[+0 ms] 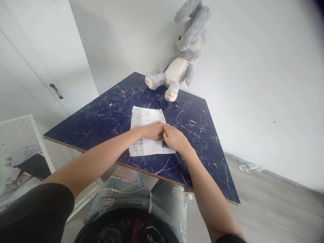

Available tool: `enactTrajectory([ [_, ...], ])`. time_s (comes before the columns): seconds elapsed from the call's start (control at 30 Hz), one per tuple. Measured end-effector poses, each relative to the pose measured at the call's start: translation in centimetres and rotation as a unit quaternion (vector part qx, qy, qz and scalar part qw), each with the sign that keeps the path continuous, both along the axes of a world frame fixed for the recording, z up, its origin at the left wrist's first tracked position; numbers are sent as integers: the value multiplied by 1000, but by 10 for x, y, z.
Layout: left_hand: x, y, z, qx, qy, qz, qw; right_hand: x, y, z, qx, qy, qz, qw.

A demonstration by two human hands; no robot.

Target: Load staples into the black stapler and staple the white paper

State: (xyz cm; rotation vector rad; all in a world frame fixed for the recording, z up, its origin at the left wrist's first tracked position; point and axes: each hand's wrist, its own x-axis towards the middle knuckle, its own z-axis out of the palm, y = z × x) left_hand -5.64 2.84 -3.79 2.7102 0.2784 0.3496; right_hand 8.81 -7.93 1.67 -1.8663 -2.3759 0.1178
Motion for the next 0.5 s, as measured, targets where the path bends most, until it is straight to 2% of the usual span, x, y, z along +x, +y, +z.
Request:
enactTrajectory([
  [0.17,-1,2,-1,-14,13,-2,1000,-21,-9,-10,41,-107,-68,991],
  [0.23,-2,3,-2,-14,17,-2,1000,-24,-10,-10,46,-102,-75,991],
  [0.3,-3,4,-2,-10,16,0,1000,-18,-12,-4,45,-50,-63,996],
  [0.37,-5,4,0,-5,10,0,1000,-4,-14,6,48,50,-12,998],
  [0.43,-6,4,3,0,4,-8,1000,16,-19,14,37,143,72,986],
  [0.5,-7,4,5,2,5,-19,1000,37,-26,18,-3,166,152,974],
])
